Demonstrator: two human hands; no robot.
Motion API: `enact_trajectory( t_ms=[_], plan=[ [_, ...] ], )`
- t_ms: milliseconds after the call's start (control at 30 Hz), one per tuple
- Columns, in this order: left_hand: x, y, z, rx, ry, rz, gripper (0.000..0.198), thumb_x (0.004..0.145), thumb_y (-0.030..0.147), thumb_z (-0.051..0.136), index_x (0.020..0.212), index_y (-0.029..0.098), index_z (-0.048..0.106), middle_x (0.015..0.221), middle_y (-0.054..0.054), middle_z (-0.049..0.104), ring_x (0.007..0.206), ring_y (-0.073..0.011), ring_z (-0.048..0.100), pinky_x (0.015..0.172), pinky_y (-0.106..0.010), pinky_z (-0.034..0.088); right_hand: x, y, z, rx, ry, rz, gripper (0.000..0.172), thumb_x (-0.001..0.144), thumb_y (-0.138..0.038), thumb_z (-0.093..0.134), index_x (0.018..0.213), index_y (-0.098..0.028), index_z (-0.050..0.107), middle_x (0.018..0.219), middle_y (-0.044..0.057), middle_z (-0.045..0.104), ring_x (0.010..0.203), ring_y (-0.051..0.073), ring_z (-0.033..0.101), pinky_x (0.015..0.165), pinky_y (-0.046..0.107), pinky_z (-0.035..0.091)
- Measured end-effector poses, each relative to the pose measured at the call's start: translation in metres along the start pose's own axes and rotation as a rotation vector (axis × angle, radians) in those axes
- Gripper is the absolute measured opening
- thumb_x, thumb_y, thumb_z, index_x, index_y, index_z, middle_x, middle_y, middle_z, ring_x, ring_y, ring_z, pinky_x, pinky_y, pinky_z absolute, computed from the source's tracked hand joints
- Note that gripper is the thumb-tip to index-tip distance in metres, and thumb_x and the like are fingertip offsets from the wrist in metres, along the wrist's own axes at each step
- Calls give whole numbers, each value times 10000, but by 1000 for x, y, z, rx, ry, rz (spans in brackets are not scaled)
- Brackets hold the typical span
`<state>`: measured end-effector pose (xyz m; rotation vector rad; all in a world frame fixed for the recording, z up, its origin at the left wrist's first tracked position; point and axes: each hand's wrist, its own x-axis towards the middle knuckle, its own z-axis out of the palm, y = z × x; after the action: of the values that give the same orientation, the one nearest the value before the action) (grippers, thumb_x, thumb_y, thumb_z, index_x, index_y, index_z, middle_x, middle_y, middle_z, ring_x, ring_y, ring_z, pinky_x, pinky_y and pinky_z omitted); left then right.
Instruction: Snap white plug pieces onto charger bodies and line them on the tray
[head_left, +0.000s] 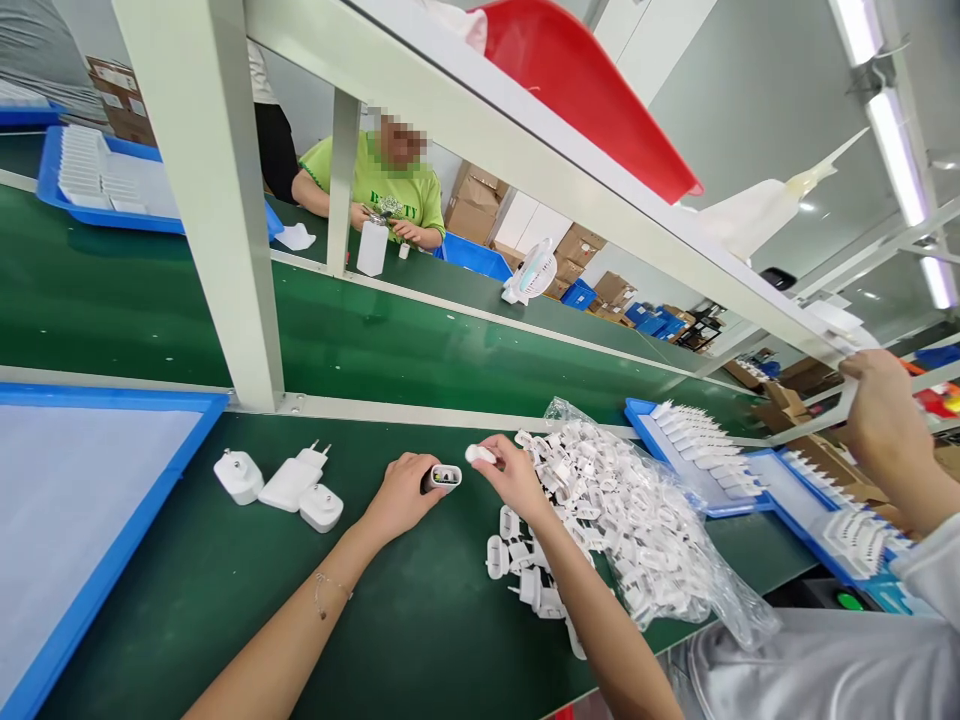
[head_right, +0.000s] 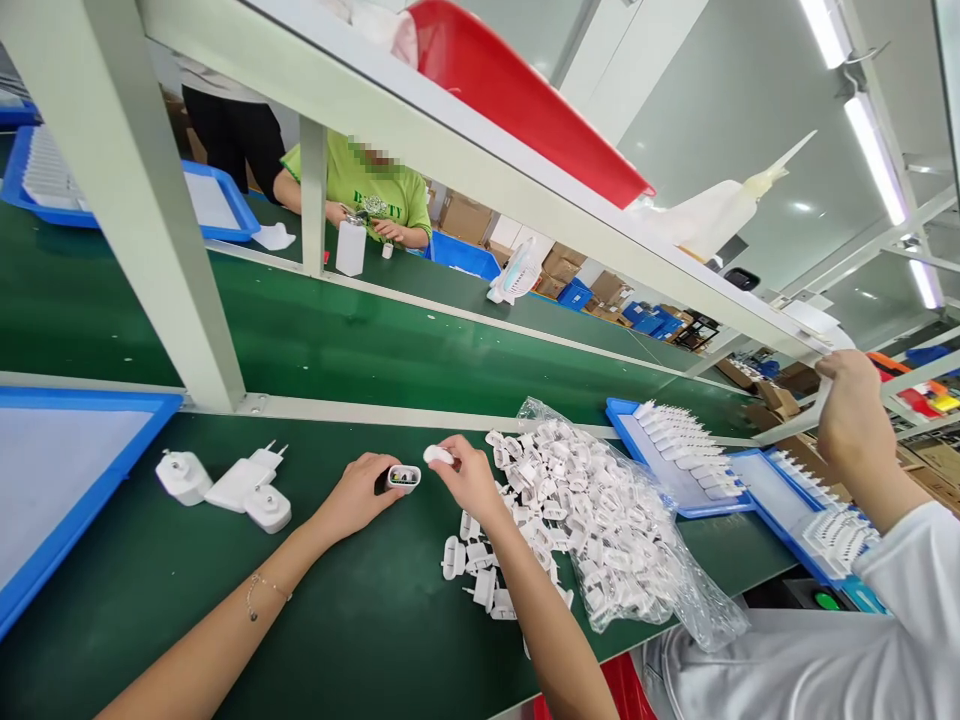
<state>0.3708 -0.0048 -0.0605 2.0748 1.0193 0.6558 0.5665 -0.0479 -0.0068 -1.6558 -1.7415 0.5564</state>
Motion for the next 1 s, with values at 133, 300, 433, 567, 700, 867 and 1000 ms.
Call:
enact_trajectory(
  t_ms=[133, 300, 433, 567, 700, 867, 1000],
  plan=[
    [0, 0, 0, 1, -1, -8, 137, 775, 314, 559, 873, 220, 549, 920, -27, 614, 976, -247, 507, 851, -394, 357, 3, -11, 19, 213, -13, -50, 136, 799, -299, 592, 879, -202, 643, 1004, 53, 641, 858, 168, 615, 717, 267, 491],
    [0, 0, 0, -13, -2, 3, 157, 783, 337, 558, 884, 217, 547, 927, -33, 612, 978, -254, 506, 849, -404, 365, 0, -22, 27, 129, -104, -93, 157, 840, -283, 545, 907, -217, 671, 958, 35, 652, 851, 157, 605, 703, 258, 480],
    [-1, 0, 0, -18, 3, 11, 144, 785, 336, 560, 871, 220, 550, 924, -30, 617, 986, -256, 511, 855, -413, 373, -1, -23, 25, 67, -124, -106, 156, 849, -259, 540, 928, -214, 667, 965, 38, 652, 849, 160, 599, 702, 263, 470],
    [-3, 2, -2, -65, 32, 19, 193, 795, 350, 559, 943, 226, 552, 957, -22, 626, 980, -246, 531, 880, -416, 375, 2, -19, 21, -15, -148, -114, 120, 847, -265, 558, 880, -207, 658, 935, 36, 653, 850, 166, 594, 730, 268, 451],
    [-5, 3, -3, -299, 26, 38, 194, 860, 361, 471, 987, 229, 535, 960, -3, 637, 897, -182, 581, 823, -316, 431, 1, -17, 20, -89, -183, -74, 139, 842, -342, 577, 883, -225, 639, 858, 10, 644, 819, 165, 582, 731, 261, 432],
    [-5, 5, -1, -220, 69, 61, 165, 886, 295, 395, 919, 213, 535, 892, -16, 632, 838, -175, 578, 780, -307, 437, -7, -20, 23, -186, -119, -72, 142, 874, -344, 517, 911, -238, 604, 837, -8, 622, 774, 149, 565, 678, 235, 403],
    [-18, 22, -5, -1, 277, 110, 191, 853, 258, 413, 986, 200, 537, 1039, -72, 609, 973, -224, 544, 845, -376, 404, -9, -20, 23, -133, -163, -107, 157, 827, -237, 548, 979, -237, 587, 833, -18, 628, 730, 138, 568, 671, 230, 411]
  ],
)
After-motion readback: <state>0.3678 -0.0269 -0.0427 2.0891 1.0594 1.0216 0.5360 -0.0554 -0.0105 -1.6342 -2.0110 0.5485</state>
